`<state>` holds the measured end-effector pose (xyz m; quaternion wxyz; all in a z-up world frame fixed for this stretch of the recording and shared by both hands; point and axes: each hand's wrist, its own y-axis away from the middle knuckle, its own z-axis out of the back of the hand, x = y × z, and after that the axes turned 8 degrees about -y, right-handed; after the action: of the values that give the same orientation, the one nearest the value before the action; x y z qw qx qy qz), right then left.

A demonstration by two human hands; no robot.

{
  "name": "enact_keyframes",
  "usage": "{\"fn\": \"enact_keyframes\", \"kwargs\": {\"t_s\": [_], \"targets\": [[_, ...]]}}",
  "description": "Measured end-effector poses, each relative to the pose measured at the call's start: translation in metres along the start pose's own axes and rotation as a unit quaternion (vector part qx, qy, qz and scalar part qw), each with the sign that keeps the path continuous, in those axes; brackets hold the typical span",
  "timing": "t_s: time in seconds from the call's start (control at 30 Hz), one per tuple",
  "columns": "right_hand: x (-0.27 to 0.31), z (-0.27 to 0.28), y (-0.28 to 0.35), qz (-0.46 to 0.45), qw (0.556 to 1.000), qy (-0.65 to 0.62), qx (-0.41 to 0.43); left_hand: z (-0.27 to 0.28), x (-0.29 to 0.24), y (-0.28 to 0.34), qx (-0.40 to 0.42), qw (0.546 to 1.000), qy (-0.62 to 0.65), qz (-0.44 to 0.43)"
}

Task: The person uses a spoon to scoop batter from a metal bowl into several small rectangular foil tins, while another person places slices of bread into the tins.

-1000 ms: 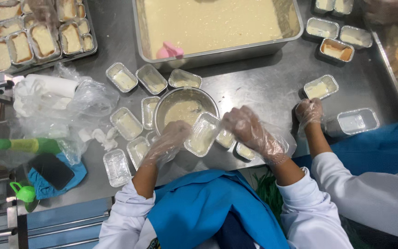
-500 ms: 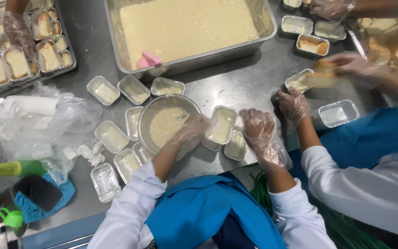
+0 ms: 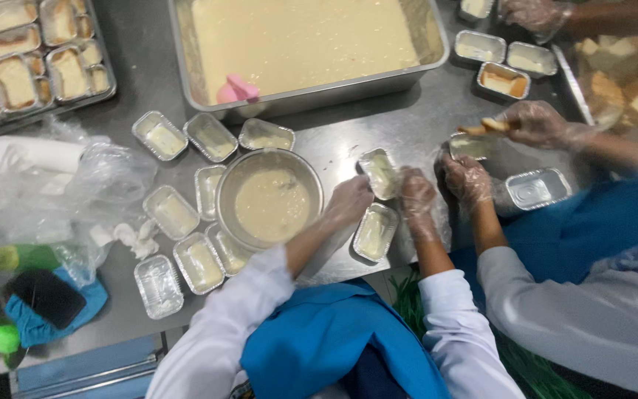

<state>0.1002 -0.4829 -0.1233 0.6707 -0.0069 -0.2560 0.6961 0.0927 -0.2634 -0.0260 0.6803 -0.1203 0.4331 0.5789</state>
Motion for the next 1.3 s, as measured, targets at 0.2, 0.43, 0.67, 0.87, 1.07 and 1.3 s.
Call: {"fn": "enact_keyframes", "kwargs": {"t_s": [0.2,0.43,0.67,0.87,1.07,1.3], "targets": [[0.035,0.068,-0.003,-0.129,0.935,-0.331,0.008,0.111,0.089,0.163,-0.303,0.953,-0.025,0.017],[0.161,-0.035,-0.013,0.293,0.924,-0.246,-0.006,0.142,0.279,0.328,-0.489,0.806,-0.213,0.257],[0.201,-0.161,-0.023,0.333,0.915,-0.173,-0.145,0.114,0.378,0.336,-0.377,0.814,-0.198,0.395],[0.235,-0.128,-0.033,0.207,0.938,-0.160,0.229,0.110,0.407,0.330,-0.350,0.850,-0.105,0.379],[0.264,0.013,-0.056,-0.082,0.848,-0.328,0.408,0.172,0.322,0.354,-0.327,0.841,0.027,0.430],[0.256,0.089,-0.048,-0.050,0.818,-0.452,0.352,0.183,0.243,0.256,-0.327,0.928,-0.066,0.164]]}}
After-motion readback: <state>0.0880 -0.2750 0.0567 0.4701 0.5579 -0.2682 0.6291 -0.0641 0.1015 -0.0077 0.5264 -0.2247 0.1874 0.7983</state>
